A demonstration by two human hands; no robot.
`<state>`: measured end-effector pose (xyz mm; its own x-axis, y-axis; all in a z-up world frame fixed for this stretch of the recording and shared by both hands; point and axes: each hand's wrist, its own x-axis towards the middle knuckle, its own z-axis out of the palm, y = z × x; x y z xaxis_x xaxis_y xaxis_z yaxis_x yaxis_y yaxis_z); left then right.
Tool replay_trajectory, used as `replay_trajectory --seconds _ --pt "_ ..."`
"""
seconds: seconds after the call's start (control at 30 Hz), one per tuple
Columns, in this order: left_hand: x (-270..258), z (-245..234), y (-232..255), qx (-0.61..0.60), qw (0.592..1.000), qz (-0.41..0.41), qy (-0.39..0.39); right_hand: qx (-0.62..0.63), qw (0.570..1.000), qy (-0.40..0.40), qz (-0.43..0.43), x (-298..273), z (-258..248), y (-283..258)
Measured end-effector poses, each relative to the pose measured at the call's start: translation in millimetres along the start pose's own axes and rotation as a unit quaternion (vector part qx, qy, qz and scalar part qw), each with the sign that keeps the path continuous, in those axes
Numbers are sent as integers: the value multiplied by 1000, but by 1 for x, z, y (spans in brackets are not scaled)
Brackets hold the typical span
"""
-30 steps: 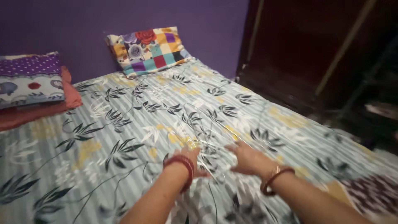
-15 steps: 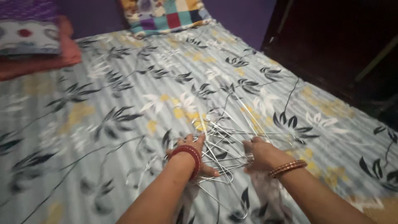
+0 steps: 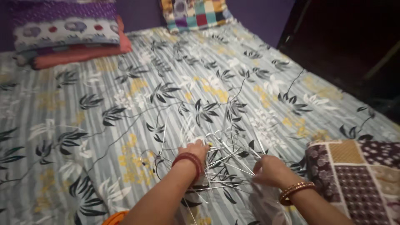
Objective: The person sits on a bed, gathers and stacks metal hangers, then places them on a shelf. They then pick up several folded garments from the bed, unfold and refold them, and place them on the shelf. Finally, they pick up a black garment and place it on the shelf.
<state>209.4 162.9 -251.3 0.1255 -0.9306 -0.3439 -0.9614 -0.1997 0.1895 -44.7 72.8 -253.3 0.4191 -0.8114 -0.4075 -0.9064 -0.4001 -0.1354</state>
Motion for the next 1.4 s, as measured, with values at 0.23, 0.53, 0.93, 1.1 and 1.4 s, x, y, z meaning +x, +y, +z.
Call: replay_trajectory --seconds 0.23,0.53,0.93,1.1,1.4 --pt "9 -24 -12 -201 975 -50 81 137 973 181 37 -25 -70 -25" --pt "-1 -40 44 -731 655 -92 -166 299 932 204 -34 -87 -105 -83" --pt "-13 -88 97 -521 822 -116 199 475 878 -9 -55 -132 -104 -53" --pt "-32 -116 67 -349 900 3 262 461 886 48 6 -130 -109 -53" --pt "-51 -125 74 -402 890 108 186 630 771 81 -50 -129 -130 -86"
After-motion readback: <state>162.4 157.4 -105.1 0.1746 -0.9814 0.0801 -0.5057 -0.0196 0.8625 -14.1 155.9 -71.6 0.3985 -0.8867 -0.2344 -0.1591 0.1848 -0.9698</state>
